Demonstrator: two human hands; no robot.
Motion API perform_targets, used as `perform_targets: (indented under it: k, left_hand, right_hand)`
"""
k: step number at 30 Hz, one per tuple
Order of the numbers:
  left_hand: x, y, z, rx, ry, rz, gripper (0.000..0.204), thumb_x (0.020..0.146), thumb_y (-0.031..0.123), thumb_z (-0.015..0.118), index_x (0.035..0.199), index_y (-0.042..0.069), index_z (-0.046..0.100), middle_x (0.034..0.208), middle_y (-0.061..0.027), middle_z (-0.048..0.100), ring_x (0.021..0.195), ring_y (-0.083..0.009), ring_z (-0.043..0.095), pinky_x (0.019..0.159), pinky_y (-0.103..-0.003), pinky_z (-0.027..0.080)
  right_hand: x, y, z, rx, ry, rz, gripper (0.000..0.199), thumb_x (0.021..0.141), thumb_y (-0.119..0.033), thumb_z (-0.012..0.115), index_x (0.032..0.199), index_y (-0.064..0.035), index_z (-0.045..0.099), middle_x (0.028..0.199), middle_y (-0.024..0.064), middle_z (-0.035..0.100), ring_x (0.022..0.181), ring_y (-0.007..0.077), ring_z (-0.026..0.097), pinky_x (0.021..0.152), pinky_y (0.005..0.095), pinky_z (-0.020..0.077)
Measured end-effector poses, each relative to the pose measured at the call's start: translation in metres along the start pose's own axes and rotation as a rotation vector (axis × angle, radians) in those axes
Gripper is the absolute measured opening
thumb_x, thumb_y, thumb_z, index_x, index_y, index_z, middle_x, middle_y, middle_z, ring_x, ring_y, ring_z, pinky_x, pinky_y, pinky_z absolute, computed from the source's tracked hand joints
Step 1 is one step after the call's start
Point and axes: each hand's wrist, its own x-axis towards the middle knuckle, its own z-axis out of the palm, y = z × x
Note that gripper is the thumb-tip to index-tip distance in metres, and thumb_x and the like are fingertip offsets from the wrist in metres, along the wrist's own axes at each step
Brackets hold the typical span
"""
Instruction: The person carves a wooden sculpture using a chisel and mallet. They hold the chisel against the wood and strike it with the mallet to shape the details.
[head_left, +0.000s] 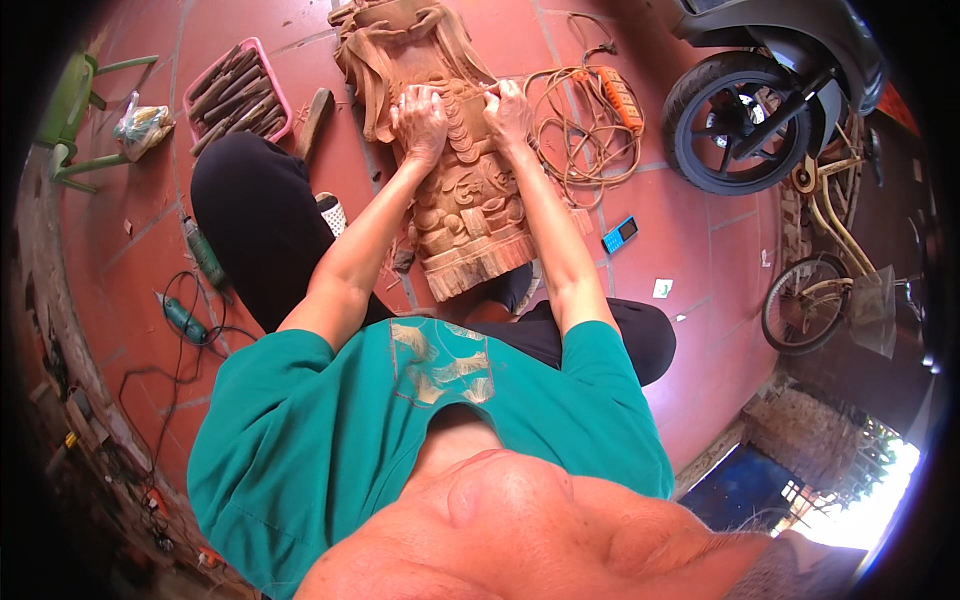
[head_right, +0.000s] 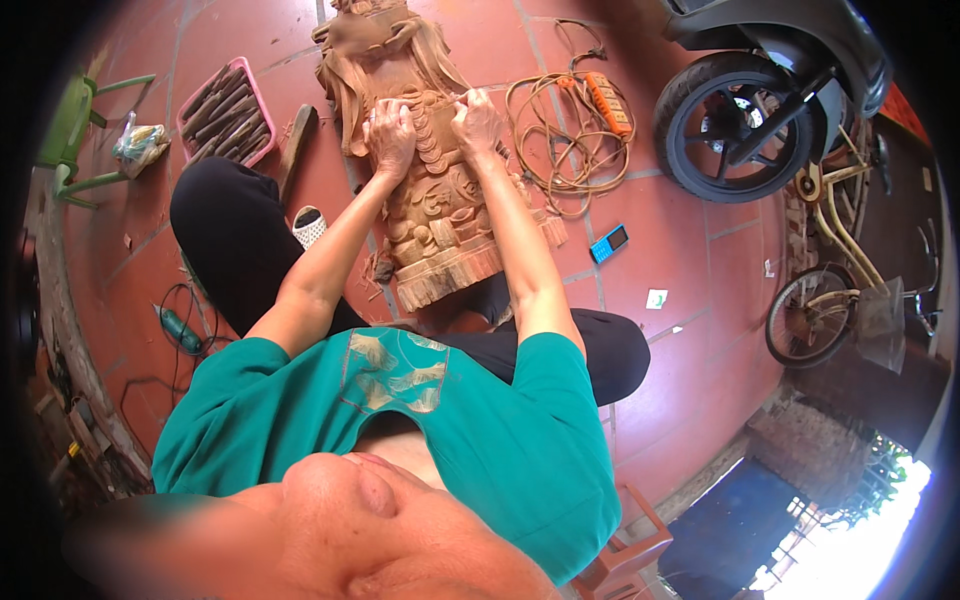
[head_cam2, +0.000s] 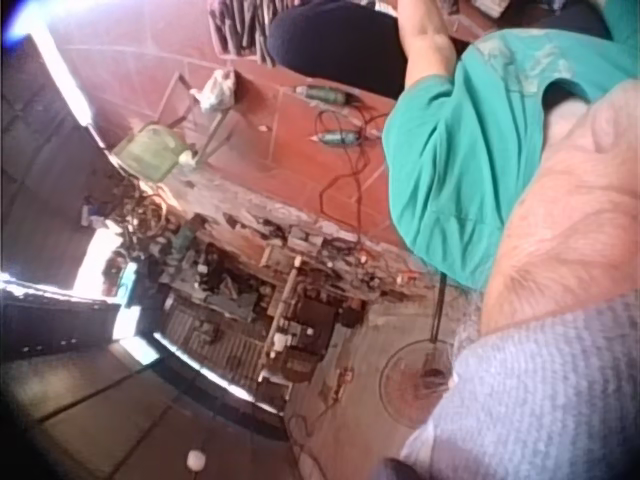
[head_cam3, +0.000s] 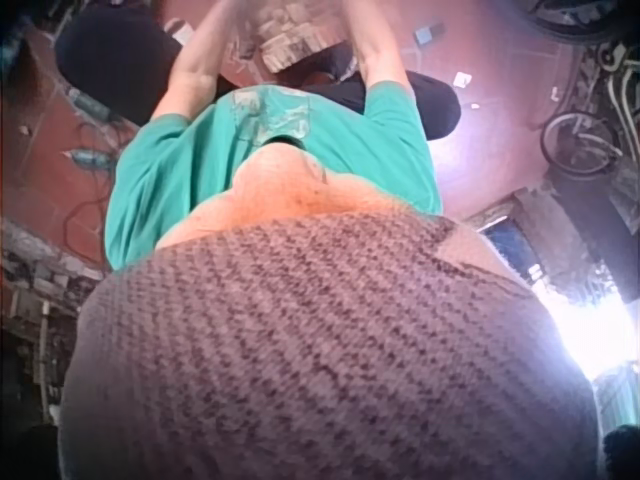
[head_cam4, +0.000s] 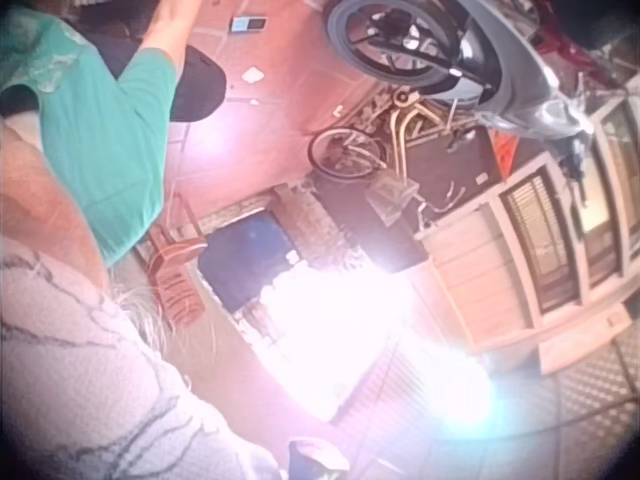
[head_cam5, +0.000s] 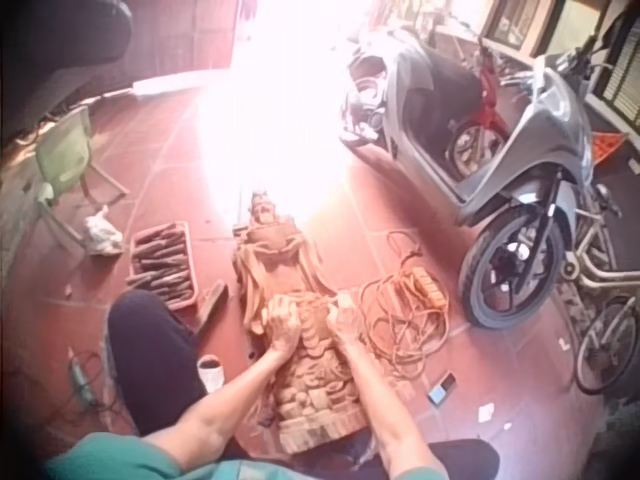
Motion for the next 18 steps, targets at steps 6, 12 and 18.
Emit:
perform_targets:
  k: [6,12,18]
  left_hand:
    - [0.0,-0.003,0.001,0.032,0.005,0.004,0.017,0.09,0.022,0.052,0.091,0.01,0.064,0.098,-0.0071,0.06,0.096,-0.0257,0.058,0.084,-0.044,0.041]
    - [0.0,-0.001,-0.003,0.021,0.024,0.039,0.018,0.09,0.022,0.051,0.092,0.01,0.063,0.099,-0.0073,0.06,0.096,-0.0258,0.058,0.083,-0.044,0.041]
    - [-0.002,-0.007,0.006,0.002,-0.012,0.065,0.02,0.093,0.023,0.05,0.094,0.009,0.063,0.099,-0.0077,0.06,0.096,-0.0268,0.059,0.081,-0.044,0.042]
  right_hand:
    - [-0.027,-0.038,-0.01,0.105,-0.061,-0.129,0.007,0.08,-0.009,0.066,0.084,-0.0038,0.063,0.086,0.0123,0.063,0.081,0.0333,0.064,0.07,0.0411,0.0496]
    - [-0.027,-0.038,-0.012,0.09,-0.091,-0.2,0.008,0.08,-0.01,0.066,0.084,-0.0047,0.062,0.087,0.0105,0.062,0.081,0.0328,0.063,0.069,0.0417,0.05]
    - [-0.016,-0.027,-0.019,0.064,-0.314,-0.138,0.008,0.08,-0.013,0.066,0.084,-0.0061,0.067,0.093,0.0143,0.066,0.088,0.0338,0.065,0.074,0.0424,0.0518]
